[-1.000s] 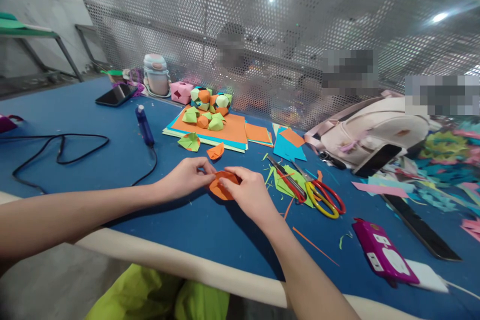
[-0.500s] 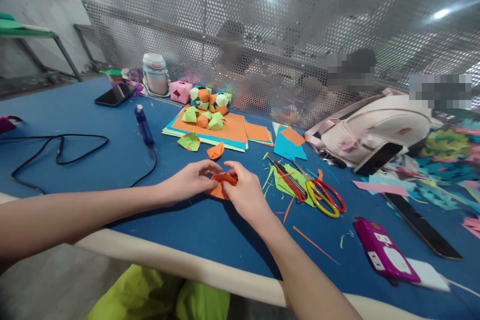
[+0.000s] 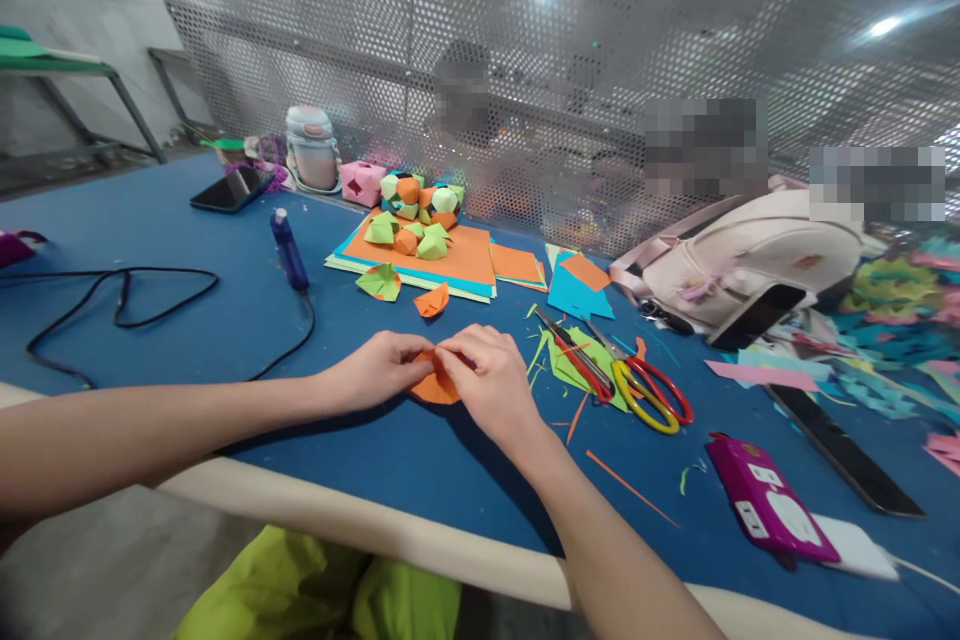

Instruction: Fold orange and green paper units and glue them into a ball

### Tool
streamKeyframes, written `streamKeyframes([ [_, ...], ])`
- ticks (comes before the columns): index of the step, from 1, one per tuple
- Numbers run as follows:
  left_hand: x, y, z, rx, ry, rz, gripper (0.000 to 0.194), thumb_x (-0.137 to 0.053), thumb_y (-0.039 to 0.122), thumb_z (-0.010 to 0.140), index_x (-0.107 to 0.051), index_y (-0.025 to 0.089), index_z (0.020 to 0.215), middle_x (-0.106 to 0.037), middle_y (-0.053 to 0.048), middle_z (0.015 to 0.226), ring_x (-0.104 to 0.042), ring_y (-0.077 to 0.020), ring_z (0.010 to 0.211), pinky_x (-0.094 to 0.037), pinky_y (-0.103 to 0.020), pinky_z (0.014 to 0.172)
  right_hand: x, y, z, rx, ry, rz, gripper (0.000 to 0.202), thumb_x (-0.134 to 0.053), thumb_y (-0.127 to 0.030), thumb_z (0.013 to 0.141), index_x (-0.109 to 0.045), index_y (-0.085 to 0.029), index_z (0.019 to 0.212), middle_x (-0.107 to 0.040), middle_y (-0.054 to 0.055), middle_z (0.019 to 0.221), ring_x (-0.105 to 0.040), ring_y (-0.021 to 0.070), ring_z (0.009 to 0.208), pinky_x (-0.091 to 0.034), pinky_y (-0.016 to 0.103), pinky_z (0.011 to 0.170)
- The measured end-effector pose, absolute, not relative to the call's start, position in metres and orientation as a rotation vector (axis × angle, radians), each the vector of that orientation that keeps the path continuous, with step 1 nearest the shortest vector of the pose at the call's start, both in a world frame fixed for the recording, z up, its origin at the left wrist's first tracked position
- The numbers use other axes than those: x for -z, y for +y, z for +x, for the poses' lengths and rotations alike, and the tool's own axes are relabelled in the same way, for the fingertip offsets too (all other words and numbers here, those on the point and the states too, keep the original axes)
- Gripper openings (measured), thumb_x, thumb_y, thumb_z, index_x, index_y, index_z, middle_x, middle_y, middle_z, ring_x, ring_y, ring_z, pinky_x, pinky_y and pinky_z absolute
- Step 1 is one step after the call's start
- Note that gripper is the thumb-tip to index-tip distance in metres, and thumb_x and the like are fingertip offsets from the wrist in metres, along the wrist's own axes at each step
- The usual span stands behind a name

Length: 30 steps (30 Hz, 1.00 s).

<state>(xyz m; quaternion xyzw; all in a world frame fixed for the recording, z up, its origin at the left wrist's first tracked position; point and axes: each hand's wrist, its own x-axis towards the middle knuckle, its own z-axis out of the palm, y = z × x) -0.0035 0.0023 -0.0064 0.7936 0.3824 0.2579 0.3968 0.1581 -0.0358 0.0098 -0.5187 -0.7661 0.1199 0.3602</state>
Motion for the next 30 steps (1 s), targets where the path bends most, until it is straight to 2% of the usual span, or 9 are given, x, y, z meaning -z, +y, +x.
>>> streamKeyframes([
  [2,0.006,0.003,-0.004,-0.68,0.952,1.993,0.025,-0.042,0.017,0.074,-0.066,0.011,0.079,-0.056,0.001,0.065,-0.046,-0.0097,0.06,-0.036,-0.02,0.055,-0.011,-0.036,0.158,-0.305,-1.958,-1.337,0.017,-0.052,-0.023,0.084,-0.067,-0.021,0.076,-0.066,0.004,0.081,-0.059,0.0185,0.079,-0.043,0.034,0.076],
  [4,0.007,0.005,-0.003,-0.742,0.95,1.918,0.025,-0.044,0.02,0.075,-0.066,0.011,0.082,-0.058,0.001,0.067,-0.048,-0.0105,0.061,-0.037,-0.02,0.056,-0.012,-0.037,0.159,-0.368,-1.872,-1.315,0.017,-0.05,-0.027,0.085,-0.065,-0.02,0.089,-0.065,0.005,0.093,-0.059,0.0186,0.087,-0.044,0.033,0.078],
  [6,0.009,0.008,-0.003,-0.829,0.966,1.794,0.023,-0.046,0.024,0.076,-0.064,0.011,0.084,-0.06,0.0,0.07,-0.05,-0.0113,0.063,-0.039,-0.021,0.056,-0.013,-0.036,0.16,-0.44,-1.737,-1.303,0.025,-0.05,-0.033,0.085,-0.06,-0.02,0.104,-0.063,0.007,0.102,-0.058,0.0185,0.091,-0.046,0.033,0.079],
  [8,0.01,0.011,-0.001,-0.929,0.98,1.641,0.021,-0.05,0.025,0.075,-0.061,0.011,0.086,-0.061,-0.001,0.075,-0.052,-0.0121,0.065,-0.041,-0.021,0.056,-0.011,-0.035,0.159,-0.509,-1.608,-1.315,0.035,-0.052,-0.039,0.082,-0.054,-0.019,0.111,-0.061,0.008,0.102,-0.058,0.0182,0.087,-0.047,0.033,0.077],
  [12,0.01,0.01,0.003,-1.032,0.954,1.359,0.013,-0.055,0.021,0.073,-0.054,0.014,0.083,-0.061,-0.001,0.075,-0.057,-0.0115,0.065,-0.044,-0.021,0.056,0.002,-0.029,0.154,-0.674,-1.524,-1.365,0.046,-0.063,-0.039,0.072,-0.048,-0.017,0.11,-0.061,0.007,0.096,-0.058,0.0159,0.072,-0.049,0.032,0.069],
  [17,0.003,0.002,0.005,-0.918,0.892,1.168,0.01,-0.052,0.017,0.075,-0.046,0.017,0.083,-0.058,0.003,0.066,-0.058,-0.01,0.055,-0.044,-0.02,0.051,0.01,-0.024,0.151,-0.709,-1.562,-1.349,0.027,-0.055,-0.029,0.076,-0.052,-0.017,0.1,-0.063,0.005,0.087,-0.06,0.017,0.073,-0.049,0.032,0.07],
  [21,0.0,0.001,0.003,-0.905,0.874,1.215,0.019,-0.056,0.026,0.075,-0.052,0.017,0.092,-0.057,0.004,0.064,-0.053,-0.0084,0.052,-0.038,-0.018,0.049,0.007,-0.027,0.154,-0.639,-1.627,-1.375,0.023,-0.053,-0.028,0.078,-0.055,-0.017,0.098,-0.063,0.004,0.08,-0.06,0.0178,0.072,-0.049,0.033,0.07],
  [25,0.0,0.001,0.003,-0.906,0.856,1.212,0.018,-0.057,0.029,0.073,-0.058,0.012,0.079,-0.056,0.003,0.067,-0.05,-0.0072,0.055,-0.037,-0.018,0.051,0.007,-0.029,0.155,-0.6,-1.675,-1.349,0.02,-0.051,-0.029,0.081,-0.057,-0.018,0.097,-0.064,0.004,0.084,-0.061,0.0185,0.075,-0.05,0.032,0.07],
  [30,-0.004,-0.001,0.004,-0.894,0.88,1.182,0.014,-0.056,0.026,0.07,-0.054,0.013,0.068,-0.053,0.004,0.06,-0.047,-0.0073,0.052,-0.034,-0.019,0.05,0.011,-0.029,0.154,-0.524,-1.693,-1.306,0.019,-0.051,-0.027,0.083,-0.058,-0.019,0.098,-0.065,0.006,0.091,-0.062,0.0194,0.081,-0.05,0.033,0.074],
])
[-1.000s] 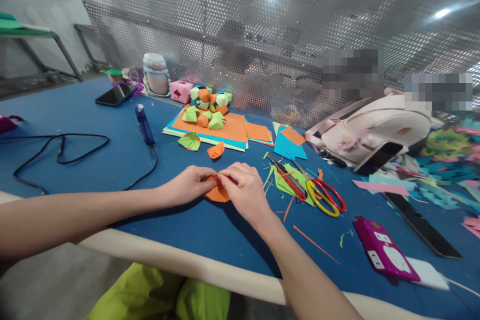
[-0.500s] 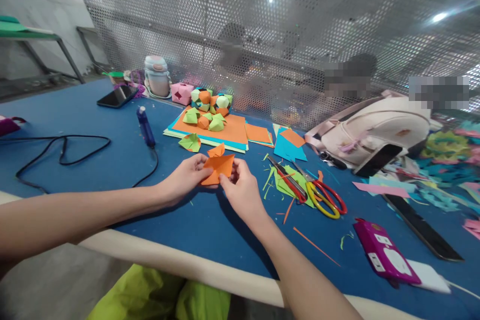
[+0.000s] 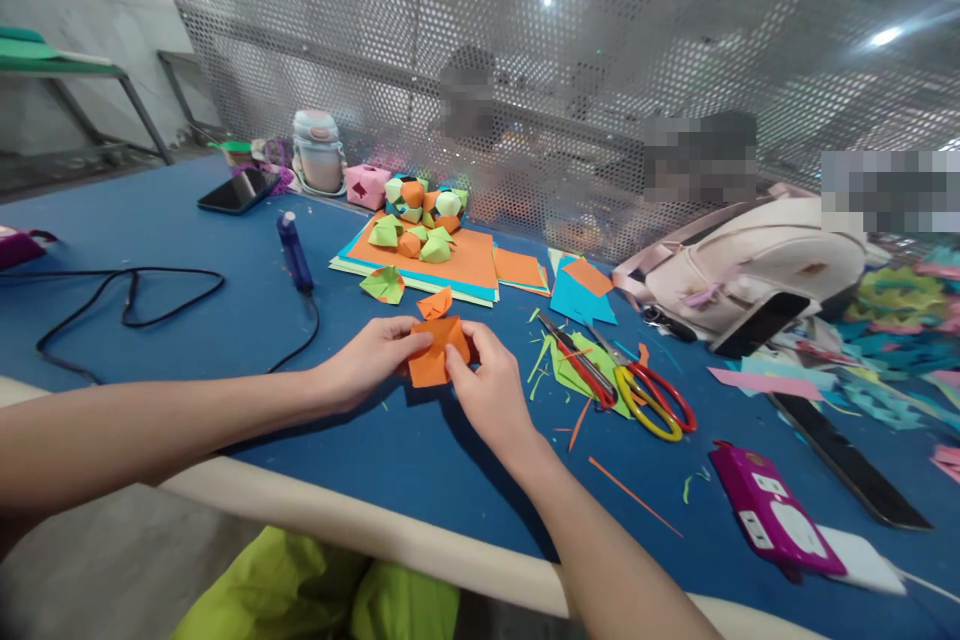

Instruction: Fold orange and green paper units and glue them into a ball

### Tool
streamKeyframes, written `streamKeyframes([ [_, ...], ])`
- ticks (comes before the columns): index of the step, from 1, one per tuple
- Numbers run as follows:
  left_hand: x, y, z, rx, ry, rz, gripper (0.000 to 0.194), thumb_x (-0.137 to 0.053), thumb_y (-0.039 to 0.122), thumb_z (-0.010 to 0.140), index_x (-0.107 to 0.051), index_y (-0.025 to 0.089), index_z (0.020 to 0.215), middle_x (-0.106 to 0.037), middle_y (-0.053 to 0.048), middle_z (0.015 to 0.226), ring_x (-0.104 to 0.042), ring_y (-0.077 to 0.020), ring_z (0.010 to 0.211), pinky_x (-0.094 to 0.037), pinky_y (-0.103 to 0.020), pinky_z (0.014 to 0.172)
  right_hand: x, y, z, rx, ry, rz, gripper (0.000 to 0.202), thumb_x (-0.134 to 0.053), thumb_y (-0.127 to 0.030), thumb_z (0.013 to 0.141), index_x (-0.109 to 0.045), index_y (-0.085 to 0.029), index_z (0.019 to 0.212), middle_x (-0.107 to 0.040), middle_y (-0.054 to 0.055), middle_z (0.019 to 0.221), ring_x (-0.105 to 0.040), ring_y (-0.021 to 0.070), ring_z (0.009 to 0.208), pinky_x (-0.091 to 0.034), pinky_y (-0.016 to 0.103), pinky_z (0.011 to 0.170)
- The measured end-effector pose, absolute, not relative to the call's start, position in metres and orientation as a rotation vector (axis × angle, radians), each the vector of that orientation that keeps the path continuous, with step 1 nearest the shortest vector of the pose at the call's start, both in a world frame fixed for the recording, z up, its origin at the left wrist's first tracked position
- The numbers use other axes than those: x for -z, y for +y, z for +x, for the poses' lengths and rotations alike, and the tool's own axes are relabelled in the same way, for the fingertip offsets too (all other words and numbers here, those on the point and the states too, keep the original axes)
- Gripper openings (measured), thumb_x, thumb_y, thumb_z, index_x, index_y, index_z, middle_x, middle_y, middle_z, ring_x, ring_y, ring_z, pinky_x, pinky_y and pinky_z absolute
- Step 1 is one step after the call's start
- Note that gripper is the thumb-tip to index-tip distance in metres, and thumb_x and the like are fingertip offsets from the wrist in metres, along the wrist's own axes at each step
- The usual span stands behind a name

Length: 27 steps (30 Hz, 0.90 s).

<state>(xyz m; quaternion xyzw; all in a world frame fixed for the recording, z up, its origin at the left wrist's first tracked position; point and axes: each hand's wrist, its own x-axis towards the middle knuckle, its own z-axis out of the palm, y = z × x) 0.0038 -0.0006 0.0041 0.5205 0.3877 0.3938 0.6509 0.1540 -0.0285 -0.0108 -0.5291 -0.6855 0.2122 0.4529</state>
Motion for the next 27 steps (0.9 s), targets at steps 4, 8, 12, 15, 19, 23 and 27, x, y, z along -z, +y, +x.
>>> streamKeyframes([
  [4,-0.007,-0.001,0.003,-0.894,0.888,1.209,0.013,-0.056,0.026,0.07,-0.054,0.013,0.067,-0.05,0.004,0.059,-0.044,-0.0065,0.05,-0.031,-0.019,0.048,0.008,-0.03,0.152,-0.428,-1.738,-1.216,0.018,-0.049,-0.02,0.083,-0.059,-0.021,0.098,-0.064,0.005,0.094,-0.061,0.0175,0.084,-0.049,0.031,0.077],
  [8,-0.007,-0.001,0.003,-0.893,0.877,1.222,0.012,-0.054,0.025,0.07,-0.054,0.013,0.067,-0.048,0.005,0.058,-0.043,-0.0063,0.051,-0.031,-0.018,0.048,0.004,-0.032,0.151,-0.382,-1.787,-1.149,0.019,-0.047,-0.016,0.084,-0.063,-0.021,0.092,-0.064,0.003,0.091,-0.06,0.0156,0.084,-0.048,0.028,0.074],
  [12,-0.007,-0.001,0.003,-0.892,0.869,1.196,0.013,-0.054,0.025,0.07,-0.054,0.014,0.066,-0.048,0.005,0.058,-0.043,-0.0063,0.051,-0.031,-0.018,0.048,0.002,-0.034,0.152,-0.377,-1.799,-1.147,0.022,-0.044,-0.015,0.084,-0.064,-0.021,0.09,-0.064,0.004,0.092,-0.061,0.0157,0.085,-0.048,0.028,0.075],
  [15,-0.005,0.0,0.002,-0.888,0.853,1.172,0.014,-0.055,0.027,0.07,-0.055,0.013,0.067,-0.05,0.004,0.06,-0.045,-0.0068,0.053,-0.033,-0.018,0.049,0.0,-0.035,0.153,-0.375,-1.811,-1.141,0.022,-0.043,-0.016,0.085,-0.064,-0.021,0.089,-0.064,0.004,0.092,-0.06,0.0162,0.087,-0.048,0.029,0.077],
  [19,-0.006,0.0,0.001,-0.881,0.807,1.152,0.016,-0.052,0.027,0.072,-0.058,0.013,0.067,-0.05,0.003,0.063,-0.046,-0.0074,0.055,-0.033,-0.017,0.049,-0.002,-0.036,0.152,-0.353,-1.821,-1.152,0.019,-0.044,-0.019,0.086,-0.063,-0.02,0.084,-0.064,0.005,0.089,-0.06,0.0167,0.085,-0.048,0.029,0.076],
  [23,-0.008,0.0,0.0,-0.885,0.852,1.233,0.017,-0.056,0.029,0.071,-0.058,0.012,0.068,-0.051,0.002,0.062,-0.046,-0.0079,0.055,-0.035,-0.018,0.05,-0.001,-0.035,0.151,-0.311,-1.815,-1.172,0.016,-0.046,-0.017,0.084,-0.062,-0.02,0.083,-0.064,0.004,0.088,-0.061,0.0169,0.083,-0.048,0.03,0.074],
  [27,-0.005,0.002,0.001,-0.913,0.911,1.395,0.016,-0.059,0.025,0.07,-0.062,0.011,0.075,-0.058,0.0,0.068,-0.051,-0.0101,0.061,-0.04,-0.021,0.058,0.003,-0.033,0.15,-0.343,-1.772,-1.247,0.015,-0.049,-0.018,0.081,-0.06,-0.02,0.091,-0.063,0.005,0.091,-0.061,0.0169,0.081,-0.05,0.03,0.073],
])
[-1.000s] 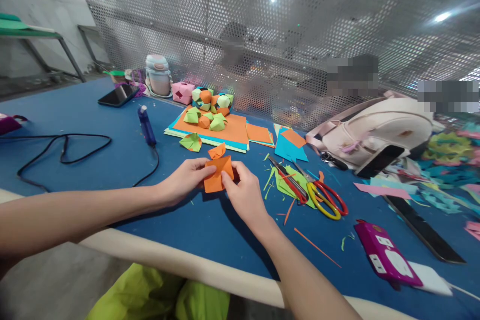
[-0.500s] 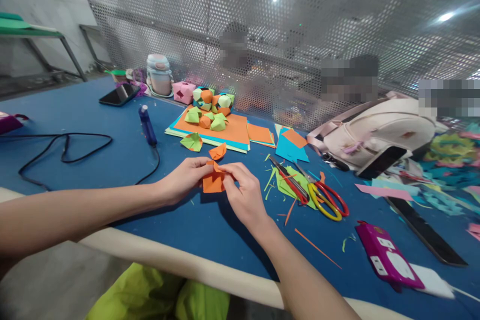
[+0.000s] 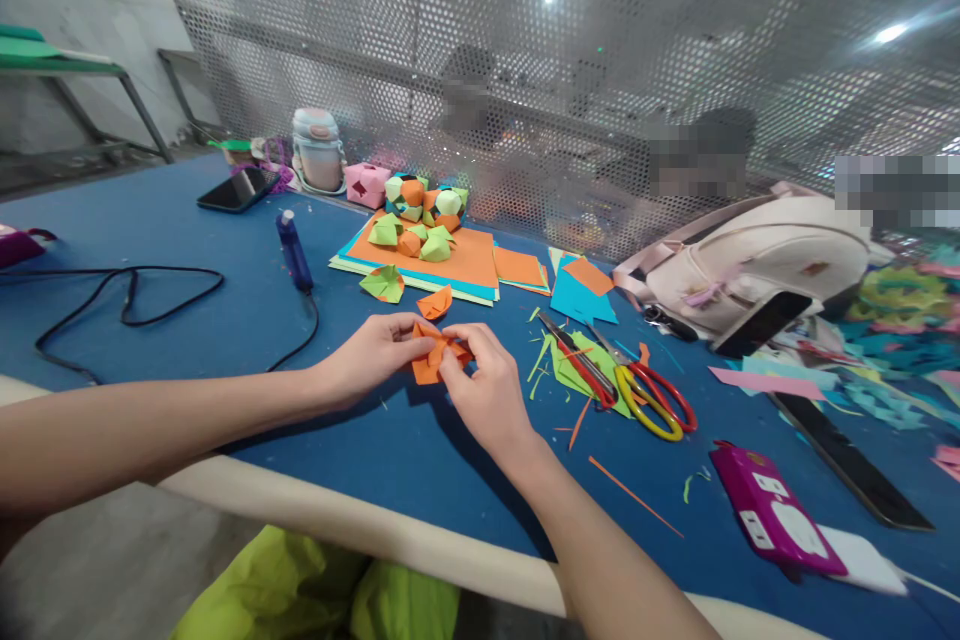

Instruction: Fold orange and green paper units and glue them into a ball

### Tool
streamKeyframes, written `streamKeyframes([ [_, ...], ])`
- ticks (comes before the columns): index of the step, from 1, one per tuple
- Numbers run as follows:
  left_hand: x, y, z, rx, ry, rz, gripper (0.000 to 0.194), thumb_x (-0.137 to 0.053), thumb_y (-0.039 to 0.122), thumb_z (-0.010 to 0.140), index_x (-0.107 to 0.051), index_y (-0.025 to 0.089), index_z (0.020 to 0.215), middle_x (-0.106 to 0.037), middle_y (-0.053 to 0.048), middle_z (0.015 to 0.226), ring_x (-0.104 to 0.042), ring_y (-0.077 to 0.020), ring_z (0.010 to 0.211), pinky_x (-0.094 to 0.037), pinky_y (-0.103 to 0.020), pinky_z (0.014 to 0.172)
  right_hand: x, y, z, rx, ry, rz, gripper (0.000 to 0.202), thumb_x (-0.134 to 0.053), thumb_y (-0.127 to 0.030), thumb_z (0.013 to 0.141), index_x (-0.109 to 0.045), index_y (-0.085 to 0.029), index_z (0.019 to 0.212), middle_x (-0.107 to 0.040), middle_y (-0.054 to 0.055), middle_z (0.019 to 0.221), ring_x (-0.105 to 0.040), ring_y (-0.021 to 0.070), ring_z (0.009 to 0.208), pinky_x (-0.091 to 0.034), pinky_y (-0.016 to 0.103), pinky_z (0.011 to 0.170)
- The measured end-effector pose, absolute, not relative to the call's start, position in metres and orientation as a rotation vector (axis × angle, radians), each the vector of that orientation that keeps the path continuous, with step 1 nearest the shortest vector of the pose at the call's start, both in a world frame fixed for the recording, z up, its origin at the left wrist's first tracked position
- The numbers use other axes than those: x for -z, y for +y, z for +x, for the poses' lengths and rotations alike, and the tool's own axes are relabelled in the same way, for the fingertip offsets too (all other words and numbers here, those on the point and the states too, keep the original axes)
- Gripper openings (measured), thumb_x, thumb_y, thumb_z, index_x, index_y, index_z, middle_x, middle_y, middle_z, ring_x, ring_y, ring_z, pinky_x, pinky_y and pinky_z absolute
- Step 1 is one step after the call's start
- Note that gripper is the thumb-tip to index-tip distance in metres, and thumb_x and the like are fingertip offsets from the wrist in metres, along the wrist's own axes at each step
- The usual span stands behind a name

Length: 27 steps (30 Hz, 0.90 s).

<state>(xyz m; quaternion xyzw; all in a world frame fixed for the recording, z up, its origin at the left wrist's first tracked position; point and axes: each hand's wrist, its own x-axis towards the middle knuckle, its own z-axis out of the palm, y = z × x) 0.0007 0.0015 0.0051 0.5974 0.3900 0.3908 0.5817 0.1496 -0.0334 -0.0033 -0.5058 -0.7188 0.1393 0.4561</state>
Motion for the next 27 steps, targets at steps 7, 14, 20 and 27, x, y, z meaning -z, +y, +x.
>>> streamKeyframes([
  [7,0.0004,0.0046,-0.0005,-0.943,0.953,1.555,0.019,-0.058,0.027,0.071,-0.065,0.012,0.08,-0.064,-0.003,0.076,-0.055,-0.0141,0.07,-0.044,-0.024,0.065,0.0063,-0.0321,0.1492,-0.544,-1.653,-1.357,0.022,-0.056,-0.03,0.078,-0.057,-0.018,0.097,-0.065,0.006,0.09,-0.063,0.018,0.078,-0.051,0.032,0.071],
  [14,0.0,0.0041,-0.0011,-0.897,0.991,1.649,0.024,-0.058,0.028,0.07,-0.064,0.011,0.085,-0.062,-0.002,0.076,-0.053,-0.0136,0.067,-0.043,-0.025,0.062,0.0055,-0.0314,0.1502,-0.573,-1.649,-1.367,0.017,-0.054,-0.031,0.08,-0.059,-0.018,0.089,-0.067,0.007,0.085,-0.063,0.0191,0.075,-0.05,0.031,0.066],
  [20,-0.0034,0.0019,-0.001,-0.926,1.011,1.662,0.018,-0.057,0.024,0.07,-0.065,0.012,0.081,-0.061,-0.001,0.071,-0.052,-0.0122,0.064,-0.04,-0.022,0.058,0.0058,-0.0319,0.1489,-0.564,-1.628,-1.347,0.018,-0.052,-0.031,0.081,-0.06,-0.017,0.089,-0.067,0.006,0.081,-0.062,0.018,0.071,-0.05,0.031,0.064],
  [27,-0.004,0.0014,-0.0013,-0.946,1.015,1.663,0.019,-0.058,0.023,0.069,-0.066,0.013,0.083,-0.065,-0.003,0.076,-0.056,-0.0142,0.067,-0.044,-0.024,0.062,0.0045,-0.0324,0.1495,-0.527,-1.61,-1.327,0.017,-0.053,-0.032,0.081,-0.061,-0.018,0.087,-0.066,0.005,0.079,-0.062,0.0165,0.069,-0.05,0.029,0.064],
])
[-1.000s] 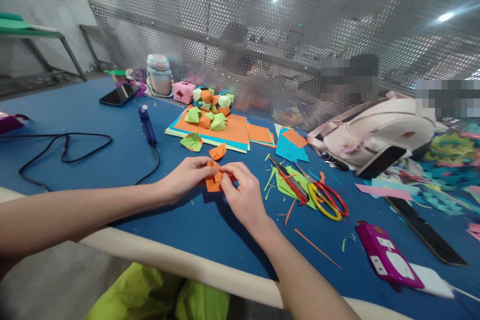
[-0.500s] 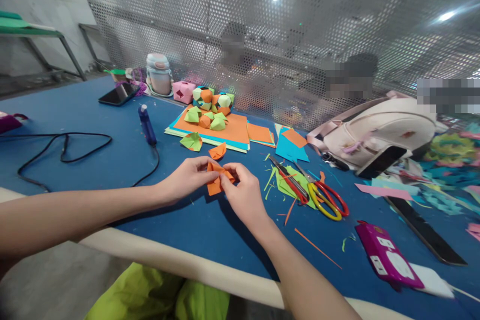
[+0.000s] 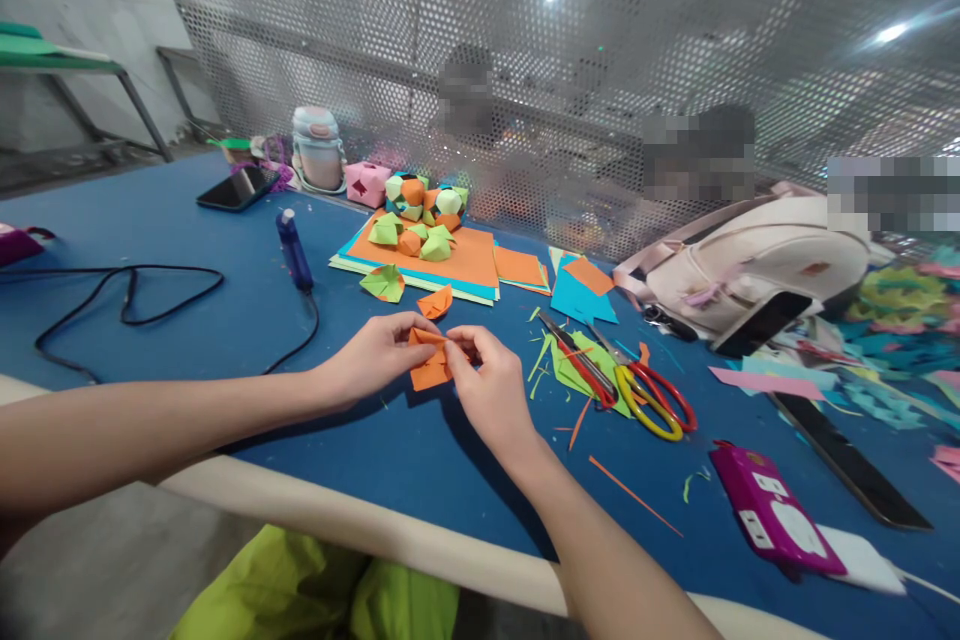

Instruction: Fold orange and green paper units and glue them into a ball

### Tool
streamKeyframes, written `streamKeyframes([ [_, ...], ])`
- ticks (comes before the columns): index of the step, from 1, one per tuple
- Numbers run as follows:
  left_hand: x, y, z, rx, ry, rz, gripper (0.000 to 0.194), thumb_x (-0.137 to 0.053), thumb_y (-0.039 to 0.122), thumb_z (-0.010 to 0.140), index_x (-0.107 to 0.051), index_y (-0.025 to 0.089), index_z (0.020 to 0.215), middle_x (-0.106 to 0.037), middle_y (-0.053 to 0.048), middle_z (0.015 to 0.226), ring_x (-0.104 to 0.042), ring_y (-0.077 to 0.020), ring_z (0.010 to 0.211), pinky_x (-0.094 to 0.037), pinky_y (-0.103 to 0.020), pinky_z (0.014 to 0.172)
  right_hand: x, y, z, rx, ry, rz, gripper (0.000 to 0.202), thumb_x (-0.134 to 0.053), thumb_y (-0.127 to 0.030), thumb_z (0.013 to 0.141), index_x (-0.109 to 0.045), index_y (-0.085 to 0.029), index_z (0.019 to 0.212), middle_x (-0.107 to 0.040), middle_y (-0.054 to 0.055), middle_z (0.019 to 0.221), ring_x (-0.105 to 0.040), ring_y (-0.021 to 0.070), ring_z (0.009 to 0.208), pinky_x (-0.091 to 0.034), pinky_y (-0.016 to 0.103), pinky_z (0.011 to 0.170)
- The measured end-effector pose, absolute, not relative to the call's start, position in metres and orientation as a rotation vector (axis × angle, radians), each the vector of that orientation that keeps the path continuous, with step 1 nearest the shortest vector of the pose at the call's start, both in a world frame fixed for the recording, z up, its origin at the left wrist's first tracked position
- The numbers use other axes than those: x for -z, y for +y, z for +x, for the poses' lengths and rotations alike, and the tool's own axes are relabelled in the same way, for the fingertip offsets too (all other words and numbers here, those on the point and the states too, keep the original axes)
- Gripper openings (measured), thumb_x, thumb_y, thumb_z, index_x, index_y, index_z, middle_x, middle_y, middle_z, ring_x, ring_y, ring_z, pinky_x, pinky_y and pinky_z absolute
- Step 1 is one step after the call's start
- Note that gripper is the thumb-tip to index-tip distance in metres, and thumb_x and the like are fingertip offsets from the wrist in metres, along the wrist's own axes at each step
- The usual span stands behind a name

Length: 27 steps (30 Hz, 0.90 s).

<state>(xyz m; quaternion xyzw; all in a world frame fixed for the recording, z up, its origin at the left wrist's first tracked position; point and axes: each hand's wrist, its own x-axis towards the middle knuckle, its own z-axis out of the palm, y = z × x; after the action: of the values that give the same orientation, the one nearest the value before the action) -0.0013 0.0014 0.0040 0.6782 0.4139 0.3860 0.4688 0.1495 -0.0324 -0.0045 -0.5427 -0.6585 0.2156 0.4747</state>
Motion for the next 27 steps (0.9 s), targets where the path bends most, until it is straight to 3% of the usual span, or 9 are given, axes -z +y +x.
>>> streamKeyframes([
  [7,-0.0051,0.0042,-0.0017,-1.006,1.017,1.646,0.025,-0.056,0.019,0.073,-0.068,0.014,0.094,-0.069,-0.005,0.096,-0.061,-0.0169,0.083,-0.046,-0.025,0.075,0.0023,-0.0331,0.1512,-0.565,-1.641,-1.425,0.021,-0.057,-0.037,0.079,-0.06,-0.018,0.086,-0.063,0.001,0.068,-0.056,0.0145,0.058,-0.044,0.026,0.053],
  [23,-0.0076,0.0007,-0.0005,-0.997,0.818,1.342,0.022,-0.06,0.027,0.072,-0.068,0.01,0.083,-0.066,-0.004,0.079,-0.056,-0.0135,0.071,-0.044,-0.024,0.068,-0.0024,-0.0353,0.1501,-0.634,-1.515,-1.349,0.025,-0.05,-0.04,0.084,-0.057,-0.019,0.073,-0.057,-0.001,0.065,-0.052,0.0137,0.061,-0.043,0.025,0.058],
  [27,-0.007,0.0007,-0.0013,-1.003,0.871,1.417,0.02,-0.058,0.027,0.073,-0.068,0.011,0.08,-0.066,-0.003,0.077,-0.056,-0.0136,0.071,-0.043,-0.024,0.067,-0.0014,-0.035,0.1497,-0.645,-1.553,-1.326,0.02,-0.052,-0.038,0.082,-0.059,-0.019,0.084,-0.062,0.001,0.076,-0.056,0.0148,0.065,-0.046,0.027,0.061],
])
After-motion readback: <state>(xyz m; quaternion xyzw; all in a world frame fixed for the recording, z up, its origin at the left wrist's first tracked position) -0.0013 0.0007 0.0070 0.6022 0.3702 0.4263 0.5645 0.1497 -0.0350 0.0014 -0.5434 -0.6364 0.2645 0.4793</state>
